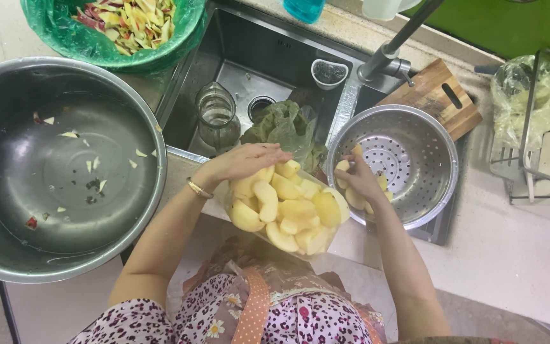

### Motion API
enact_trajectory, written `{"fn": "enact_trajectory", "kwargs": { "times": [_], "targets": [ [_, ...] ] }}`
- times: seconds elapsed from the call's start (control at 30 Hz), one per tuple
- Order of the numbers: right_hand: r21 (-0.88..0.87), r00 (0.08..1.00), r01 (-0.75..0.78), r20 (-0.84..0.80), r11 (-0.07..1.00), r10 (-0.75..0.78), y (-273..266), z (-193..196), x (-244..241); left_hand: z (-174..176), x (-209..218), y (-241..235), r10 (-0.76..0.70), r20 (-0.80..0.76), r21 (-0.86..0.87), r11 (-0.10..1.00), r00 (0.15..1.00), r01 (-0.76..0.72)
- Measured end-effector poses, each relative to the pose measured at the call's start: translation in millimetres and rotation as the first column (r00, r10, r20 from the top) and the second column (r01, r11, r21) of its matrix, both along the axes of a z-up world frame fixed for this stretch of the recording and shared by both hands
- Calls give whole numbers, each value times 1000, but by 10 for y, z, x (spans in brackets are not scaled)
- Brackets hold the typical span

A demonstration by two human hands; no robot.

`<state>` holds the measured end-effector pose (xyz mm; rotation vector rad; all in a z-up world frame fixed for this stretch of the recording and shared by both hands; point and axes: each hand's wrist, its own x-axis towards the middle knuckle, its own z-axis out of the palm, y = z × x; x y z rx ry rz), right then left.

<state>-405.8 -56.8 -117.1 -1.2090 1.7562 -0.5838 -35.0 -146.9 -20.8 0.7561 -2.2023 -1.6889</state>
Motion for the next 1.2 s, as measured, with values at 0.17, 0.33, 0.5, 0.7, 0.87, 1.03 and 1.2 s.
{"fn": "enact_trajectory", "kwargs": {
  "times": [0.17,0.33,0.5,0.7,0.87,1.03,1.2],
  "targets": [
    [-195,992,118,69,974,-107,24,-137,-213,15,2,26,15,27,16,1000,1000,-15],
    [-318,838,393,511,863,-194,-46,1057,401,24,1,-3,113,-147,203,976,983,-82],
    [-340,908,-105,350,935,229,17,1841,1370,351,39,88,118,-320,295,955,940,-20],
    [-220,970,-158,147,963,193,-217,1463,809,232,-28,79,44,-131,137,990,990,-26],
    [-18,857,-361,-400,932,325,-59,759,193,368,-46,40,-8,-11,41,999,1000,9],
    [80,725,-377,-594,923,348,206,263,72,410,-29,103,57,34,10,998,998,-58],
    [194,822,-279,-458,940,339,235,152,-72,205,60,138,66,-41,-116,991,997,-70]
  ]
}}
